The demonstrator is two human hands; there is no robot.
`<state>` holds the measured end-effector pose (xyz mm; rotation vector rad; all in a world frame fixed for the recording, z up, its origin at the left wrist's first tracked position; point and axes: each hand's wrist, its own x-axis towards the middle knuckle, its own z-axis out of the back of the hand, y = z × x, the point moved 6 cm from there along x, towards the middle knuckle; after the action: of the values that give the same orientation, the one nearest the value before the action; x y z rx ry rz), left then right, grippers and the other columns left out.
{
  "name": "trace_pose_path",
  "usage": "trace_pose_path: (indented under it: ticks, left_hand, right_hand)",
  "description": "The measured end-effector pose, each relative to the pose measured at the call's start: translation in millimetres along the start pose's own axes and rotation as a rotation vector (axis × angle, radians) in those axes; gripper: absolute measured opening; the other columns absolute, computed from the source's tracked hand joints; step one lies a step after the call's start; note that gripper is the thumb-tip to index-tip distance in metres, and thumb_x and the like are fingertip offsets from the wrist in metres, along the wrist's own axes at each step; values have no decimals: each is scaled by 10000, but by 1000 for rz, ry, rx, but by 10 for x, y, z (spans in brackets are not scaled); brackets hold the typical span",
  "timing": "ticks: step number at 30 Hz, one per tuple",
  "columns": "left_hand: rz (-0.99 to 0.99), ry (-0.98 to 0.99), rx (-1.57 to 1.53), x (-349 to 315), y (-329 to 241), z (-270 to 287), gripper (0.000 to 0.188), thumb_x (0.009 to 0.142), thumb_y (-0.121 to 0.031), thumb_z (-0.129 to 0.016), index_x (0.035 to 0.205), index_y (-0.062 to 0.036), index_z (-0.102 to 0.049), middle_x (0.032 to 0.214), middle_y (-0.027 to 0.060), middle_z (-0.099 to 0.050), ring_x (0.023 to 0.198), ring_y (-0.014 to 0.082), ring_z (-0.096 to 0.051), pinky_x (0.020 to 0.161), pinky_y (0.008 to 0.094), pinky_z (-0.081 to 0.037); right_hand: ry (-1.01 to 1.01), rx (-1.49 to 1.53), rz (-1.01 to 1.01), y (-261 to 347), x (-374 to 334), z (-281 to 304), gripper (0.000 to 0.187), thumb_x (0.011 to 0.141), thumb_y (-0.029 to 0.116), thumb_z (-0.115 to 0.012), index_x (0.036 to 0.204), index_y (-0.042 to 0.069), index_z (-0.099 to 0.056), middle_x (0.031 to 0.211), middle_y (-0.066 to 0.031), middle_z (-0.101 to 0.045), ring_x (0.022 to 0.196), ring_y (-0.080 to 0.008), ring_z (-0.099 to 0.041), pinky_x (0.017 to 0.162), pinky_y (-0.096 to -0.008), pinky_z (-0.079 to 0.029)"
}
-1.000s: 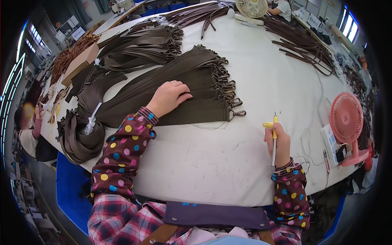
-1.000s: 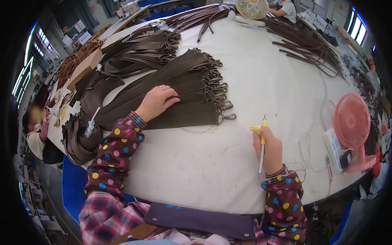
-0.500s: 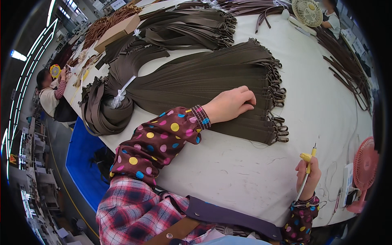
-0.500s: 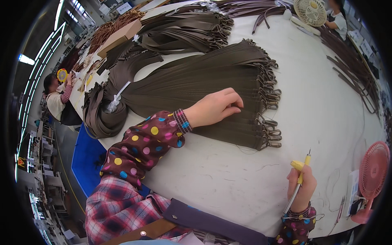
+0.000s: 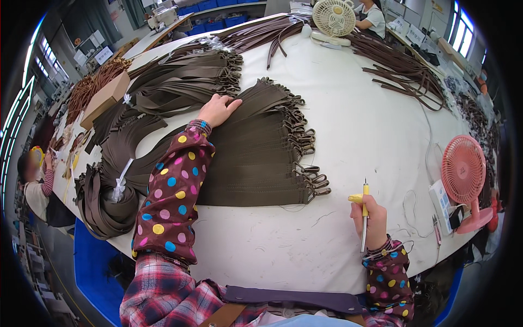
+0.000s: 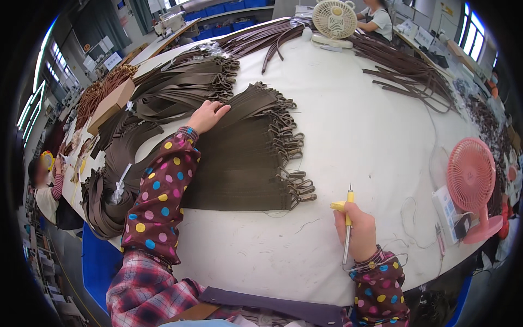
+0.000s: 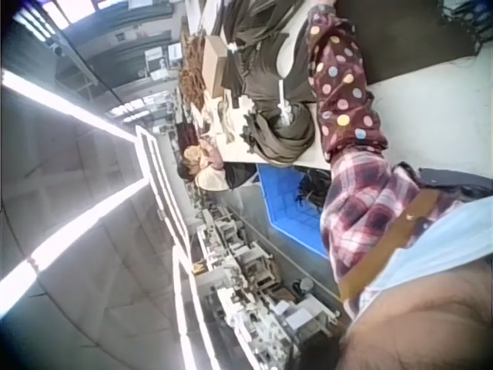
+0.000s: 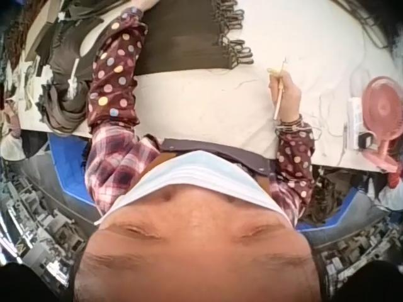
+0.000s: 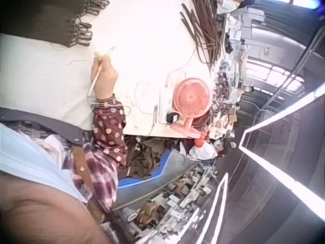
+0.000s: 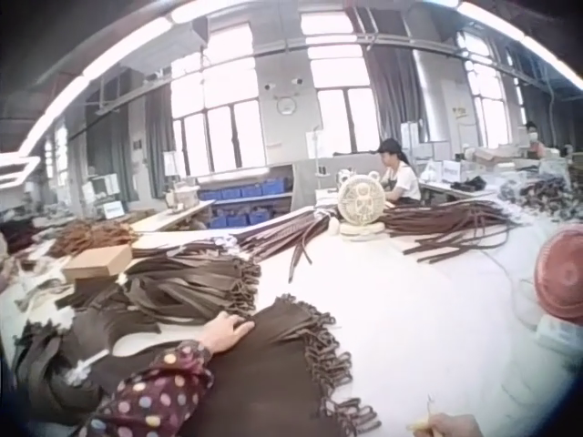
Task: Assembling metal swivel clips onto fabric straps using a small hand tool.
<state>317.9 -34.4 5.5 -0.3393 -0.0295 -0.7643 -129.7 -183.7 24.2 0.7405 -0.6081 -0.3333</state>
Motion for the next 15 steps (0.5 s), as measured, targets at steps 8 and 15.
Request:
trace_pose_path:
  ticks: [8,15]
  left_hand:
    - [-53,-102,-2,-467,-194,2,466,946,-515,-415,1193,-143,-550,1122,184,-532,942,408,-597,810,480,-494]
    - [-48,-179,69,-1003,-390,42,362,950,-411,-485,1135,-105,-539,1079,180,-537,834,418,-608,693,490,-508]
  right_hand:
    - [26,5,39,73,-17,49,130,832,26,-655,952,42,-608,632,-95,-571,524,-213,-585,508,-280,-457]
    - [70,-23,279,317,-25,-164,384,764,224,-766,1074,73,-597,972,-99,-645,801,-246,-630,701,-334,-521]
